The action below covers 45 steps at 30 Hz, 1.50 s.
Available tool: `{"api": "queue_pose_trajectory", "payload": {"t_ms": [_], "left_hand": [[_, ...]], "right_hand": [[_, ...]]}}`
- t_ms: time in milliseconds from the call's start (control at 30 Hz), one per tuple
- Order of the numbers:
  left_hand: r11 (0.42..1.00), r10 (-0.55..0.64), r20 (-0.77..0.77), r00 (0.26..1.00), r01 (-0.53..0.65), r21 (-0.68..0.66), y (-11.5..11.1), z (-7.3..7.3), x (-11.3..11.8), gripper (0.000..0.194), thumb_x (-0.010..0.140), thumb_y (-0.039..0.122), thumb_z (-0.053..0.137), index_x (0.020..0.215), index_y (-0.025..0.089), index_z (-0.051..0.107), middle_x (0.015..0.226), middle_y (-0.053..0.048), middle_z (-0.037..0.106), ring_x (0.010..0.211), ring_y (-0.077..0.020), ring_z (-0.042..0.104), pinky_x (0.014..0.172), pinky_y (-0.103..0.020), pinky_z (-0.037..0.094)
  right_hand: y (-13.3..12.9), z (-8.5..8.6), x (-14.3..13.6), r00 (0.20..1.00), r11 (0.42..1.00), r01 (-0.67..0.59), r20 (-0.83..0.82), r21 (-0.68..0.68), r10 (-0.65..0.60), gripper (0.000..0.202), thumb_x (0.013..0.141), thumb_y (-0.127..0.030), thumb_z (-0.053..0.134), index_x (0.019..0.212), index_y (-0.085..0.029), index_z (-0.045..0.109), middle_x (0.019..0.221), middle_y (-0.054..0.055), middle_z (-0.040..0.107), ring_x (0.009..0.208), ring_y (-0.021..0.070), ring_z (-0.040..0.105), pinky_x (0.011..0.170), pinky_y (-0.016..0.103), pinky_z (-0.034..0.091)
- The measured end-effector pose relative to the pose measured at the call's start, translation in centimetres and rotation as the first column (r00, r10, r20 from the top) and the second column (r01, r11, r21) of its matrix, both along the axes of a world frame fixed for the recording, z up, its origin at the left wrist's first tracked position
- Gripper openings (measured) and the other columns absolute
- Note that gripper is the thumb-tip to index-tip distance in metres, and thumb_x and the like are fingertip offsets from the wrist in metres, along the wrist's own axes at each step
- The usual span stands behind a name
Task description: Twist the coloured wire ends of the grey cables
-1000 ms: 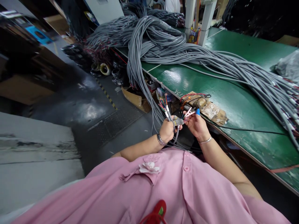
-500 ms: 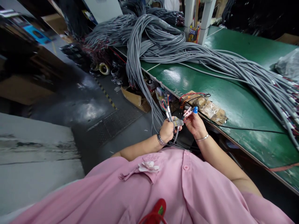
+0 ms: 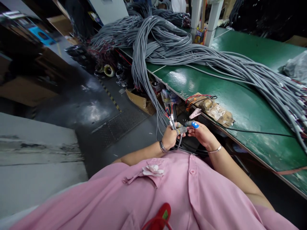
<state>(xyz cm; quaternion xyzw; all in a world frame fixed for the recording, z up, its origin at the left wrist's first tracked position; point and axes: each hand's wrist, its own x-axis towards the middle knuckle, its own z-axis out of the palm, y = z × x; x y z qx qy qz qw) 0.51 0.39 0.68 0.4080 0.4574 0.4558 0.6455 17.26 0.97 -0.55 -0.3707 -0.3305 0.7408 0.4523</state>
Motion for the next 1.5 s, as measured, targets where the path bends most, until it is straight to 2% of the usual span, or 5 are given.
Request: {"api": "queue_pose_trajectory", "payload": {"t_ms": [400,667,833,1067,1500], "left_hand": [[0.887,-0.458,-0.13,0.88,0.442,-0.131,0.3,-1.0,-0.5,0.024,0.065,0.033,0.072,0.066,0.01,0.063,0.056,-0.007,0.065,0.045,-0.0104,0.055,0.04,-0.02,0.028],[0.979,-0.194,-0.024,0.981,0.192,-0.075,0.4,-0.1,-0.1,0.028,0.064,0.036,0.075,0.067,0.012,0.061,0.054,-0.003,0.062,0.045,-0.0094,0.054,0.04,-0.02,0.028],[0.984,-0.174,-0.014,0.985,0.173,-0.037,0.3,-0.6,0.1,0.029,0.066,0.037,0.074,0.066,0.012,0.061,0.056,-0.004,0.063,0.047,-0.0098,0.055,0.04,-0.02,0.029],[0.932,-0.362,-0.08,0.929,0.36,-0.044,0.9,-0.9,-1.0,0.029,0.065,0.037,0.075,0.066,0.01,0.064,0.057,-0.007,0.065,0.046,-0.0102,0.055,0.039,-0.021,0.027],[0.998,0.038,0.037,0.999,-0.037,-0.043,0.6,-0.8,-0.1,0.033,0.063,0.04,0.077,0.061,0.013,0.058,0.055,-0.005,0.063,0.047,-0.0115,0.058,0.038,-0.02,0.029]], "right_hand": [[-1.3,1.4,0.0,0.905,0.912,-0.18,0.425,0.369,0.007,0.025,0.072,-0.041,0.074,0.075,-0.019,0.065,0.071,0.001,0.064,0.063,0.0148,0.058,0.065,0.03,0.049],[-2.2,0.1,1.0,0.958,0.985,0.063,0.268,0.16,-0.105,0.033,0.075,-0.045,0.071,0.098,-0.022,0.066,0.086,0.002,0.064,0.068,0.0117,0.056,0.067,0.028,0.05],[-2.7,-0.5,-0.9,0.949,0.965,0.218,0.199,0.143,-0.244,0.027,0.071,-0.042,0.075,0.084,-0.021,0.063,0.072,-0.002,0.06,0.06,0.0099,0.051,0.058,0.024,0.046],[-1.4,0.8,-1.7,0.974,0.976,0.021,0.216,0.217,-0.069,0.025,0.073,-0.041,0.073,0.076,-0.02,0.06,0.06,-0.003,0.06,0.05,0.0125,0.053,0.053,0.028,0.042],[-0.7,0.1,-2.0,0.939,0.965,0.205,0.245,0.161,-0.241,0.027,0.068,-0.041,0.076,0.074,-0.019,0.061,0.063,-0.004,0.054,0.054,0.0089,0.044,0.053,0.024,0.038]]}}
